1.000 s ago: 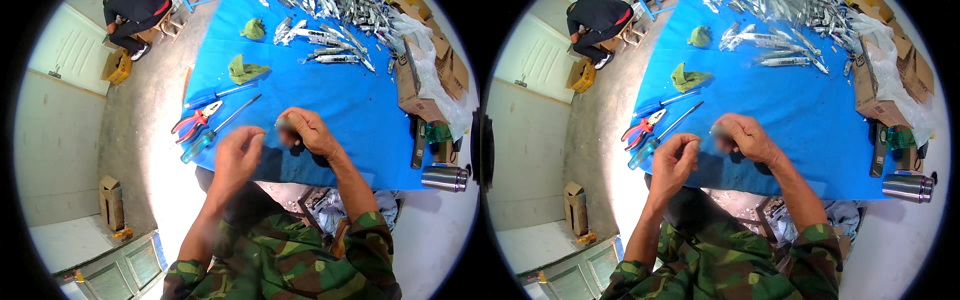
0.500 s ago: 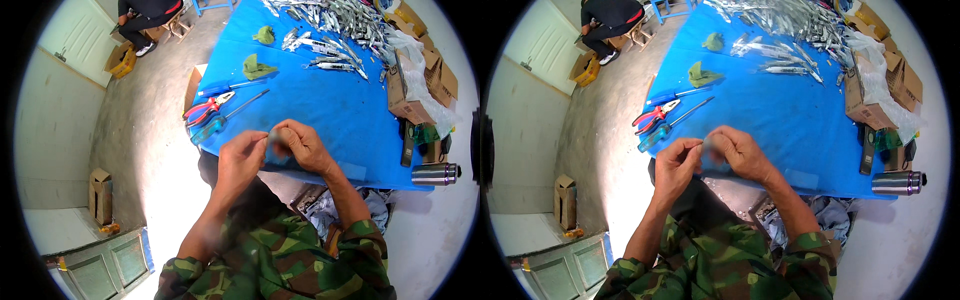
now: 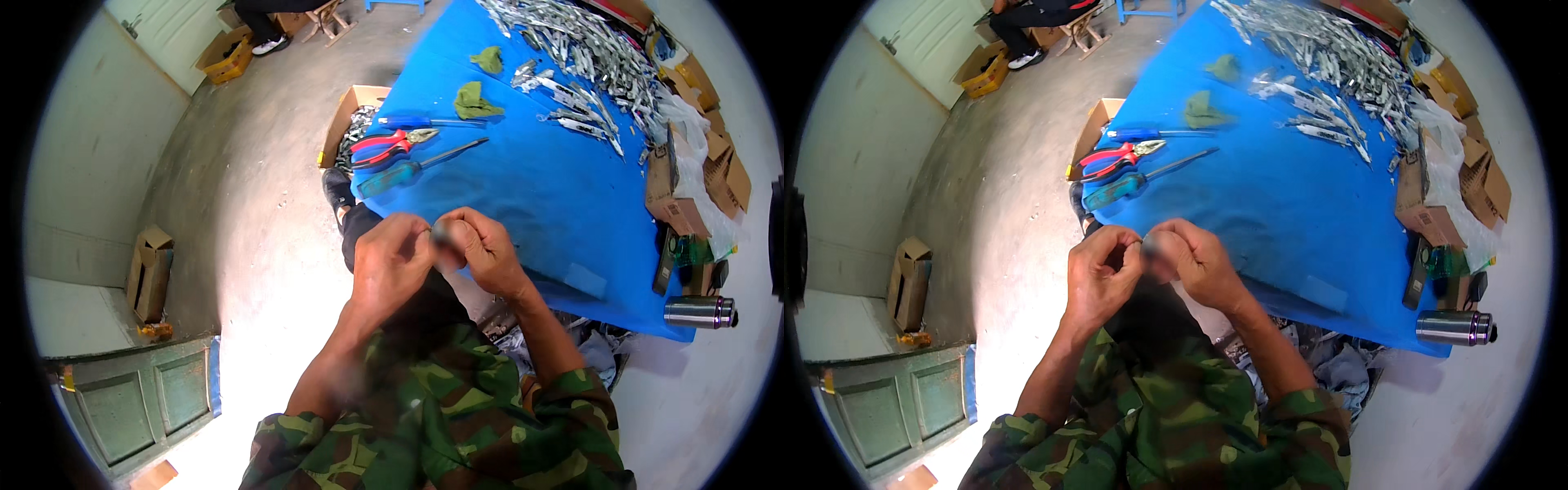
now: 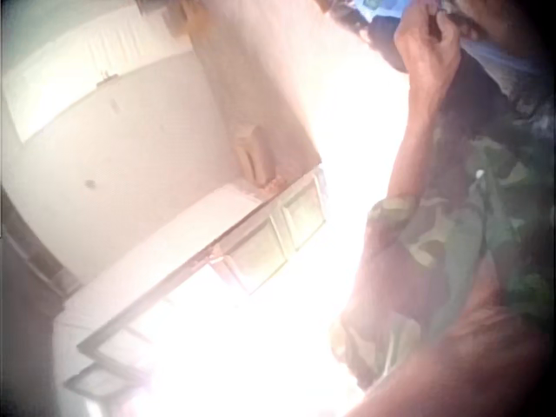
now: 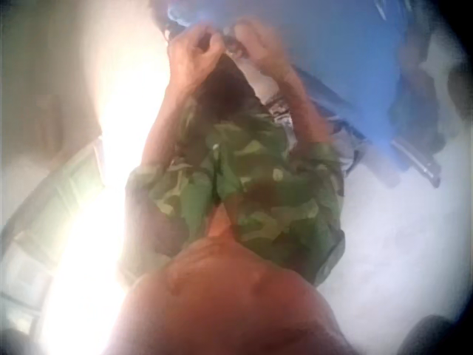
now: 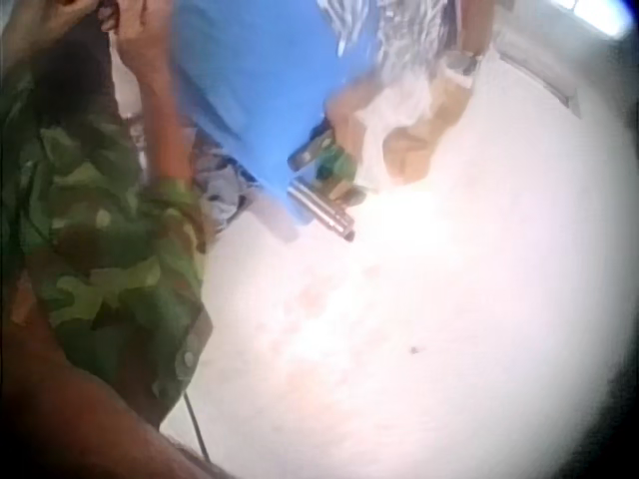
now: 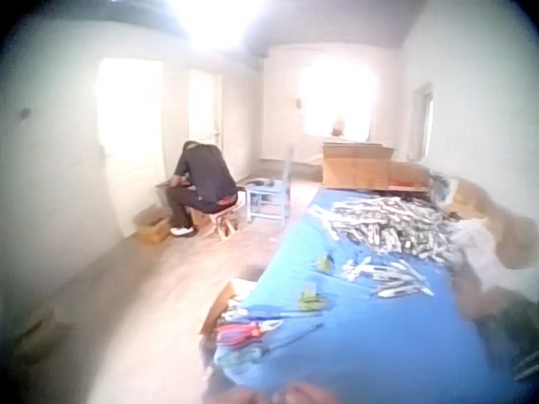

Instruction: The person assembles metal components using pliers and a screwdriver, removing small pieces from a larger assembly and filing down edges.

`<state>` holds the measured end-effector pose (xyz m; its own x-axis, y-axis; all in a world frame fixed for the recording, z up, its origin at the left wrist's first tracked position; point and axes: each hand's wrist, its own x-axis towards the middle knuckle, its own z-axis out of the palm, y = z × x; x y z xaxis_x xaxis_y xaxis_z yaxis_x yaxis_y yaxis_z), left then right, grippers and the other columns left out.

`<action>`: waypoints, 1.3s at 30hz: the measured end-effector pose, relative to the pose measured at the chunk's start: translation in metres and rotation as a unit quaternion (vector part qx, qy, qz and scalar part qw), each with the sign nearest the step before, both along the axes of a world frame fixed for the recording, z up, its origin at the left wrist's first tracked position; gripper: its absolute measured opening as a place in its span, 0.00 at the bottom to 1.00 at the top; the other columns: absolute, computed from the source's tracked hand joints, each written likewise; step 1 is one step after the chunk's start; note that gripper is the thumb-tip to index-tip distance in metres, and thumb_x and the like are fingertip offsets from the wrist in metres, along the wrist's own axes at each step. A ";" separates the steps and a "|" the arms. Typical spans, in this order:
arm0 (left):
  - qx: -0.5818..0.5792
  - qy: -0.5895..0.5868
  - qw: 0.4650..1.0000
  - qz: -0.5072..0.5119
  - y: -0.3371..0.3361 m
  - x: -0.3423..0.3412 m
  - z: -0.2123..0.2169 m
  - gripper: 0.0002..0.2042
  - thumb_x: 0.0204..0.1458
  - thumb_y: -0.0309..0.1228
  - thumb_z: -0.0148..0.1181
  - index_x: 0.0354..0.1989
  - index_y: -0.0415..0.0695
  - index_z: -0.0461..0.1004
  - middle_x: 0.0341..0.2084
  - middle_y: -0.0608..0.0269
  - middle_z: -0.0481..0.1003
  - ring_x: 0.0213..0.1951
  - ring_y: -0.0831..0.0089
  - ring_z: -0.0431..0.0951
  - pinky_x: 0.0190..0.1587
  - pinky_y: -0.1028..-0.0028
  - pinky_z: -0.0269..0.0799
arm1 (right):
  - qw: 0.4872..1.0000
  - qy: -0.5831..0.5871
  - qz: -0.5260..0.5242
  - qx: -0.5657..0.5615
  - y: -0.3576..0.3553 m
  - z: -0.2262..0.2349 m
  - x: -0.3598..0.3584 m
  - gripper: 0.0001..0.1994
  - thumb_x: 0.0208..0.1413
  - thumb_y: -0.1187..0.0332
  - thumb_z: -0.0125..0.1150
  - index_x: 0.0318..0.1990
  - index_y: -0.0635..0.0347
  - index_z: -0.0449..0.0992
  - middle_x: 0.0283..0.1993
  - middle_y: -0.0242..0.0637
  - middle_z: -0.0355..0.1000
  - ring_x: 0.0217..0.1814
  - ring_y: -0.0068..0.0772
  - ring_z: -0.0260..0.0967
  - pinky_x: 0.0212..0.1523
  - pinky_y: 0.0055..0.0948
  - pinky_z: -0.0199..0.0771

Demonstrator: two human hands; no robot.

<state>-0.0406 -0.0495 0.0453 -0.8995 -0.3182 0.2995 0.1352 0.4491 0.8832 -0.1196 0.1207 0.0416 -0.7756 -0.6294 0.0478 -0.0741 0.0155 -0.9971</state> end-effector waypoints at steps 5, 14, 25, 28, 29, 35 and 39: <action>0.075 -0.020 0.997 0.017 -0.016 0.018 -0.004 0.02 0.60 0.20 0.62 0.35 0.37 0.79 0.25 0.71 0.76 0.27 0.88 0.73 0.28 0.81 0.68 | 0.992 -0.094 0.022 -0.075 -0.023 -0.014 0.021 0.16 0.77 0.62 0.47 0.49 0.65 0.77 0.32 0.32 0.74 0.30 0.19 0.69 0.32 0.24 0.72; 0.223 -0.090 0.965 0.104 -0.079 0.048 -0.025 0.04 0.62 0.24 0.59 0.38 0.37 0.77 0.24 0.68 0.74 0.19 0.82 0.71 0.20 0.79 0.70 | 0.951 -0.243 0.037 -0.187 -0.041 -0.021 0.039 0.20 0.78 0.57 0.43 0.56 0.65 0.74 0.34 0.37 0.74 0.29 0.22 0.66 0.30 0.22 0.67; 0.171 -0.303 0.908 0.233 -0.151 0.147 -0.160 0.15 0.64 0.35 0.57 0.34 0.32 0.77 0.25 0.58 0.77 0.24 0.75 0.75 0.24 0.71 0.74 | 0.870 -0.431 0.042 -0.235 -0.071 -0.038 0.058 0.19 0.77 0.60 0.46 0.64 0.65 0.69 0.52 0.43 0.78 0.47 0.32 0.76 0.48 0.30 0.75; -0.033 -0.337 0.916 0.216 -0.165 0.204 -0.228 0.10 0.61 0.31 0.58 0.37 0.36 0.79 0.29 0.53 0.82 0.29 0.63 0.82 0.33 0.64 0.78 | 0.874 -0.423 0.060 -0.232 -0.070 -0.044 0.055 0.16 0.76 0.62 0.49 0.61 0.63 0.70 0.54 0.44 0.78 0.52 0.33 0.77 0.52 0.32 0.76; -0.135 -0.319 0.918 0.191 -0.164 0.213 -0.233 0.08 0.60 0.30 0.58 0.39 0.38 0.80 0.33 0.52 0.84 0.32 0.58 0.85 0.36 0.62 0.79 | 0.877 -0.418 0.055 -0.229 -0.069 -0.046 0.055 0.16 0.76 0.62 0.49 0.61 0.62 0.70 0.55 0.44 0.79 0.52 0.34 0.78 0.52 0.33 0.78; -0.131 -0.354 0.901 0.212 -0.144 0.232 -0.237 0.08 0.57 0.28 0.60 0.42 0.43 0.83 0.39 0.46 0.84 0.44 0.45 0.84 0.49 0.55 0.79 | 0.879 -0.422 0.033 -0.219 -0.071 -0.055 0.060 0.16 0.76 0.62 0.51 0.63 0.60 0.69 0.56 0.44 0.79 0.55 0.34 0.79 0.54 0.34 0.80; -0.138 -0.389 0.884 0.220 -0.134 0.199 -0.197 0.09 0.60 0.30 0.59 0.41 0.41 0.84 0.39 0.44 0.83 0.44 0.42 0.83 0.49 0.53 0.79 | 0.876 -0.429 0.024 -0.219 -0.075 -0.052 0.065 0.15 0.76 0.64 0.51 0.63 0.60 0.69 0.56 0.42 0.79 0.56 0.33 0.78 0.53 0.30 0.77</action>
<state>0.1581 -0.1834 -0.1518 -0.6747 -0.6998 -0.2348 -0.7065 0.5203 0.4797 -0.0546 0.0459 -0.0107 -0.6174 -0.7290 -0.2958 0.7159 -0.3647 -0.5954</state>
